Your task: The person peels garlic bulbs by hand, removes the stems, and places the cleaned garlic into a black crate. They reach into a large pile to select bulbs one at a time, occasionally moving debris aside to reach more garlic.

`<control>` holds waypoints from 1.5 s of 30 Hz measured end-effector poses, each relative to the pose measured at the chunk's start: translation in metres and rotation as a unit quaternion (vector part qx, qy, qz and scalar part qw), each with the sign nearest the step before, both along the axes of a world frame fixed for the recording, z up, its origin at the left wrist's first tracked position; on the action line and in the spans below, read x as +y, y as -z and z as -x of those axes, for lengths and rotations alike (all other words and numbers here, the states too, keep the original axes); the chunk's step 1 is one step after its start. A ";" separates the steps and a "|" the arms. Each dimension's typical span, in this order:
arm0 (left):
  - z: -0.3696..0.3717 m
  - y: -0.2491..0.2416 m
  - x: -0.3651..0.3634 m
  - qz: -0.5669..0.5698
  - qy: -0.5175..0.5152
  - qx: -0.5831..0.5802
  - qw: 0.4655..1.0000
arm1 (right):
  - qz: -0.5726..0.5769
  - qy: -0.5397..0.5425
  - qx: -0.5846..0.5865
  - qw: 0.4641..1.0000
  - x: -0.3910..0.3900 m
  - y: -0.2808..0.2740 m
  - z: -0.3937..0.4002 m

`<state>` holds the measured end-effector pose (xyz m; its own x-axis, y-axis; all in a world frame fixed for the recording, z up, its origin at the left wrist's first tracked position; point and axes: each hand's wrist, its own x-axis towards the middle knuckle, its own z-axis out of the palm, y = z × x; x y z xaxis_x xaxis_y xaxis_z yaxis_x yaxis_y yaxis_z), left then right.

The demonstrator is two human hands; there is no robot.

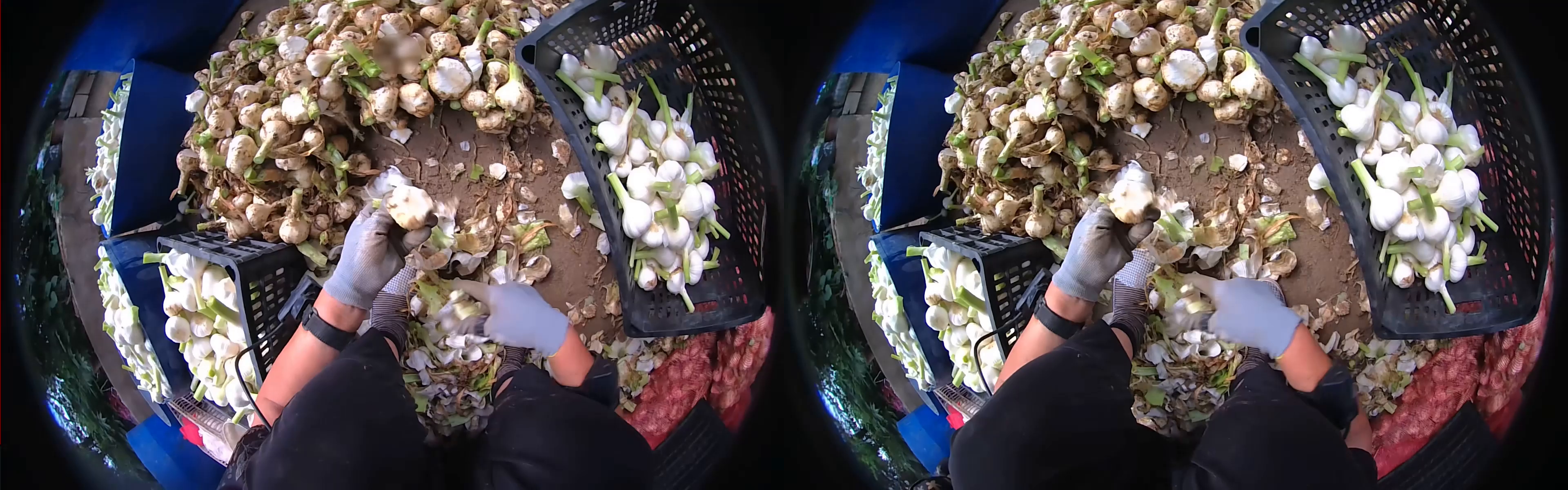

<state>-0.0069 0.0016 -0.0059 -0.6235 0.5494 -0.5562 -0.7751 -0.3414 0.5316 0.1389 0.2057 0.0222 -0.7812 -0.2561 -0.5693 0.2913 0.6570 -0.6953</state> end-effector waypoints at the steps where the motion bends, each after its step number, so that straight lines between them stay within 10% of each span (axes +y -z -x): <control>1: 0.001 0.002 0.002 -0.020 -0.020 -0.064 0.998 | -0.032 -0.005 -0.009 0.999 -0.007 -0.010 0.004; 4: -0.004 0.001 0.010 -0.015 0.036 0.073 0.997 | -0.044 0.215 0.067 0.973 -0.003 -0.016 0.035; 9: -0.005 -0.012 0.025 0.083 0.015 0.020 0.996 | -0.093 0.096 0.162 0.978 -0.008 -0.013 0.064; 11: -0.007 -0.009 0.027 0.082 -0.027 0.018 0.996 | 0.231 0.191 0.146 0.943 -0.013 -0.006 0.057; 12: -0.009 -0.003 0.031 0.132 -0.051 0.033 0.989 | 0.451 0.304 0.010 0.839 -0.014 -0.028 0.054; 15: -0.004 -0.009 0.019 0.082 -0.017 -0.032 0.996 | 0.596 0.365 0.129 0.703 0.022 -0.032 0.051; 16: -0.005 -0.012 0.019 0.094 -0.028 -0.034 0.995 | 0.596 0.363 0.131 0.704 0.027 -0.032 0.053; 19: -0.006 -0.008 0.017 0.133 0.011 0.001 0.991 | -0.156 0.182 0.201 0.950 0.025 -0.020 0.058; 25: -0.014 -0.034 0.020 0.156 0.161 0.117 0.967 | 0.122 0.192 0.236 0.945 -0.017 -0.002 0.062; 27: -0.003 -0.044 0.012 0.141 0.123 0.108 0.976 | 0.357 0.350 -0.004 0.866 0.022 -0.018 0.063; 29: 0.018 -0.008 -0.010 0.370 0.083 0.370 0.848 | 0.627 0.513 0.018 0.586 0.045 -0.046 0.052; 31: 0.045 -0.005 -0.024 0.550 0.070 0.608 0.569 | 0.735 0.354 0.131 0.563 0.082 -0.056 0.046; 35: 0.095 0.041 -0.037 0.674 0.282 0.548 0.406 | 0.526 0.448 0.121 0.713 0.047 -0.041 0.049; 38: 0.075 0.007 -0.022 0.593 0.269 0.606 0.456 | 0.350 0.389 0.012 0.852 0.024 -0.016 0.044; 43: -0.002 -0.055 0.031 0.381 0.330 0.624 0.597 | -0.131 0.098 0.280 0.946 -0.011 0.004 0.059; 45: -0.003 -0.047 0.027 0.238 0.277 0.335 0.869 | -0.100 0.128 0.255 0.953 -0.009 0.015 0.054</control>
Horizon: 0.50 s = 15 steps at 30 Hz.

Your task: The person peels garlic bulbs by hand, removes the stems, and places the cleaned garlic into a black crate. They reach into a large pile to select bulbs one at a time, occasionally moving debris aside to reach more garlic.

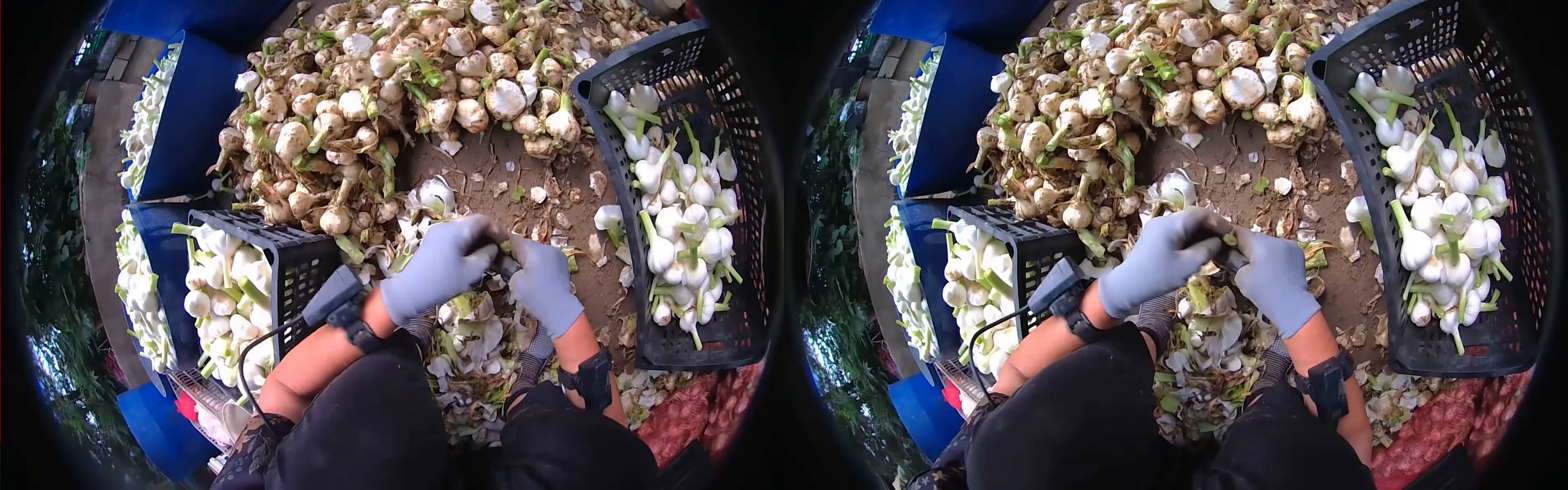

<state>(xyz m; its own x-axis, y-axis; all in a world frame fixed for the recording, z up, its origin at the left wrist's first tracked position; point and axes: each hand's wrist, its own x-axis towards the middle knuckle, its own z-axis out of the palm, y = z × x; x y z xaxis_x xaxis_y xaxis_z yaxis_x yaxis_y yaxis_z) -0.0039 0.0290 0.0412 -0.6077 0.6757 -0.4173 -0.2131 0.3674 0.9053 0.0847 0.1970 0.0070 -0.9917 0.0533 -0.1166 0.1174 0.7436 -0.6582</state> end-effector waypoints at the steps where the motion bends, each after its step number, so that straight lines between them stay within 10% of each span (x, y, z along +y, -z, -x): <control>1: -0.006 0.008 -0.004 -0.073 -0.101 -0.097 0.987 | 0.109 0.055 0.051 0.991 -0.002 0.014 -0.004; 3: -0.008 0.001 -0.003 -0.045 -0.041 0.105 0.993 | 0.318 0.164 -0.068 0.932 0.000 0.013 -0.006; 4: -0.010 0.000 -0.003 -0.017 0.019 0.299 0.954 | 0.504 0.259 -0.184 0.803 -0.001 0.012 -0.009; 15: -0.012 0.009 -0.006 -0.015 -0.078 0.055 0.995 | 0.453 0.220 -0.209 0.838 -0.007 -0.021 0.000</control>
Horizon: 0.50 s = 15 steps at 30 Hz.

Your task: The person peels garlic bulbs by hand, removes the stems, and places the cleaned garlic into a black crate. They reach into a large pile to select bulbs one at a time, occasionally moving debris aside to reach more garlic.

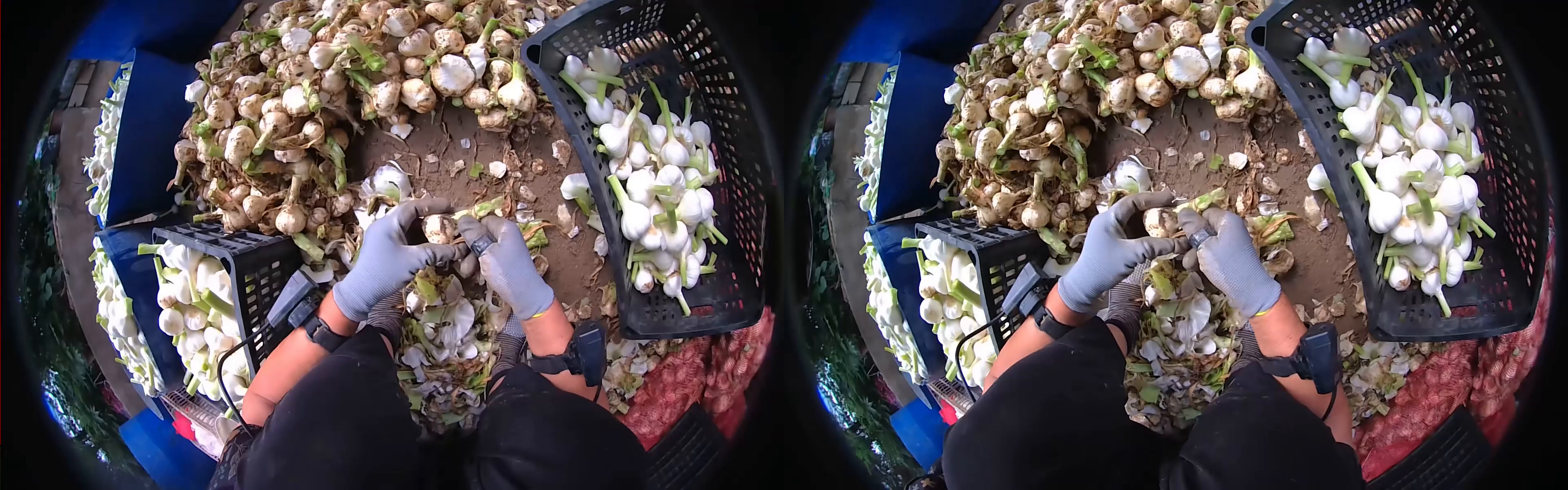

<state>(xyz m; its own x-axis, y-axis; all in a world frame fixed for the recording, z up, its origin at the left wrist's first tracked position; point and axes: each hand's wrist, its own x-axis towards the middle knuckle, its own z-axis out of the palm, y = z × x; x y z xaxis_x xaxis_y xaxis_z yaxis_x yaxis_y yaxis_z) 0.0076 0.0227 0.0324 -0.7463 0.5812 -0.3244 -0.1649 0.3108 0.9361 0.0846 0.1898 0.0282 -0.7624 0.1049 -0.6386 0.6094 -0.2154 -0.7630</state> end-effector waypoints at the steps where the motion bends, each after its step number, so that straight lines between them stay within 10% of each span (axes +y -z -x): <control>1: 0.002 -0.008 0.000 0.003 -0.017 -0.071 0.997 | 0.002 0.001 -0.001 1.000 0.000 0.000 -0.001; 5: 0.002 -0.003 -0.006 -0.119 -0.066 -0.247 0.959 | -0.002 -0.020 0.067 0.998 0.001 0.012 -0.005; 9: 0.001 0.006 -0.006 -0.079 -0.016 -0.100 0.992 | -0.064 -0.028 0.037 0.997 0.001 -0.005 0.001; 15: -0.004 0.013 -0.015 -0.217 -0.060 -0.400 0.888 | -0.279 -0.047 0.156 0.946 0.000 0.019 -0.011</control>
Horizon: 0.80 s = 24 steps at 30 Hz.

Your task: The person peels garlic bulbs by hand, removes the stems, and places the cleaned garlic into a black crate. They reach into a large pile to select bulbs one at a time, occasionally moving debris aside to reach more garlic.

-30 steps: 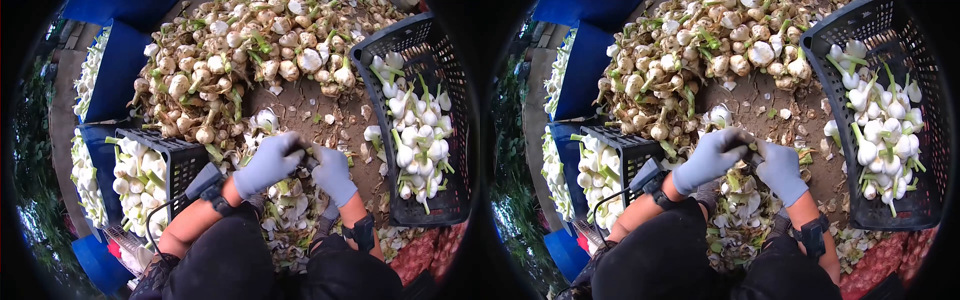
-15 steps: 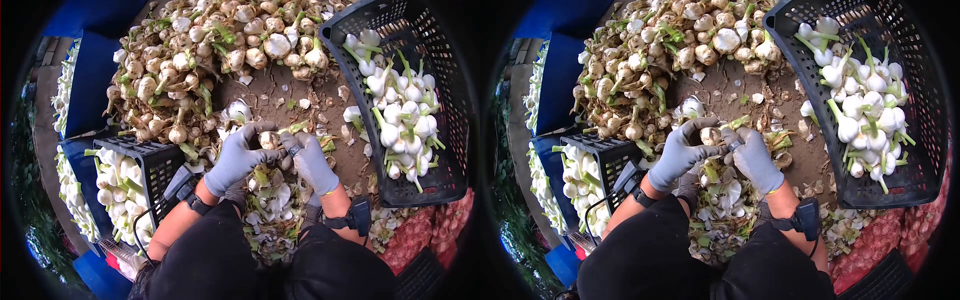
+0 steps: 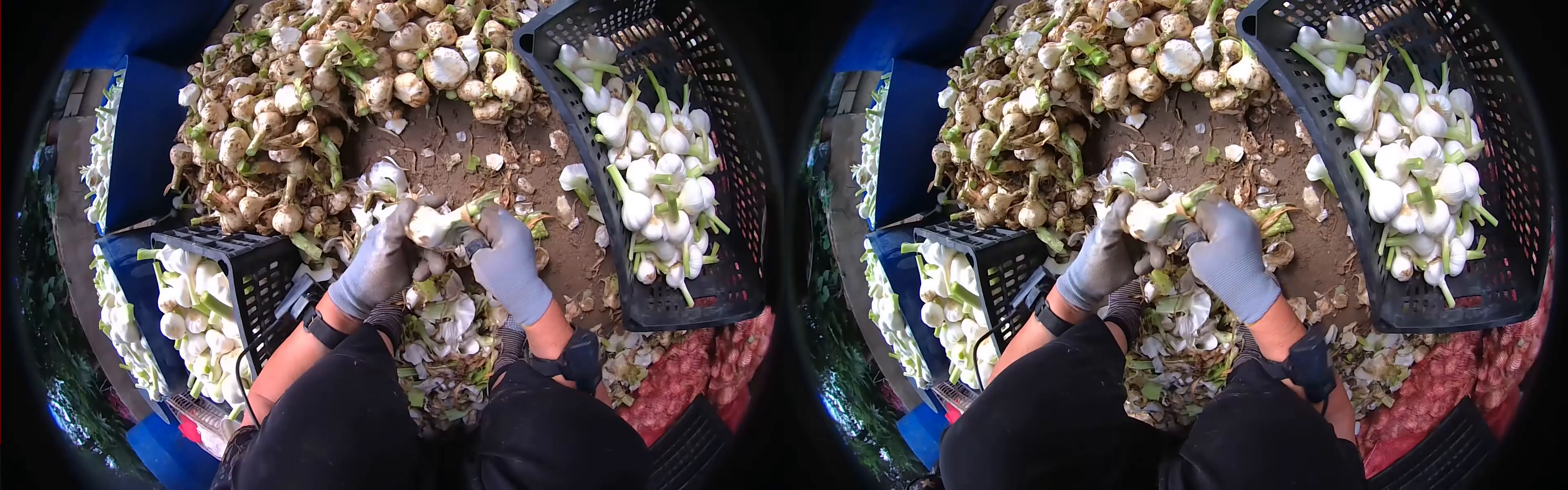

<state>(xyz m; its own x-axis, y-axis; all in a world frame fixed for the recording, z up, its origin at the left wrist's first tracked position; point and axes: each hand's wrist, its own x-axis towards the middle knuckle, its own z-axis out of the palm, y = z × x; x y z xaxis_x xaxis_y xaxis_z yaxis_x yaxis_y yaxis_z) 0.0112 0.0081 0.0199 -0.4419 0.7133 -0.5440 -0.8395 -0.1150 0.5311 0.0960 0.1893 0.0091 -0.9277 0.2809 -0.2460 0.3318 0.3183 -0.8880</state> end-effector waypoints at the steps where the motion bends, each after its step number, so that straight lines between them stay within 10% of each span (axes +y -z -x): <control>1: -0.003 0.002 0.001 0.019 0.025 0.072 0.997 | -0.156 -0.049 0.092 0.982 0.001 -0.007 0.002; 7: 0.000 -0.006 0.005 0.022 0.045 0.124 0.991 | 0.369 0.096 -0.012 0.924 -0.010 -0.012 0.010; 10: 0.004 -0.003 0.001 0.077 0.094 0.184 0.975 | 0.110 -0.027 -0.213 0.970 0.005 -0.005 0.012; 12: 0.011 -0.005 -0.004 0.071 0.097 0.128 0.984 | 0.167 0.004 -0.120 0.979 -0.001 0.007 0.003; 14: 0.014 0.003 0.006 0.200 -0.019 0.368 0.908 | 0.473 0.143 -0.134 0.859 -0.006 0.013 -0.005; 17: 0.022 -0.020 0.007 0.144 0.035 0.344 0.927 | 0.216 0.013 -0.079 0.973 -0.006 0.009 -0.006; 20: 0.020 -0.029 0.016 0.176 0.200 0.639 0.722 | 0.091 -0.001 -0.003 0.996 -0.001 0.004 -0.007; 23: 0.021 -0.024 0.012 0.231 0.190 0.622 0.724 | -0.071 -0.067 0.023 0.995 -0.001 -0.021 0.004; 24: 0.019 -0.021 0.007 0.201 0.162 0.467 0.846 | -0.071 -0.067 0.023 0.995 0.003 -0.024 0.008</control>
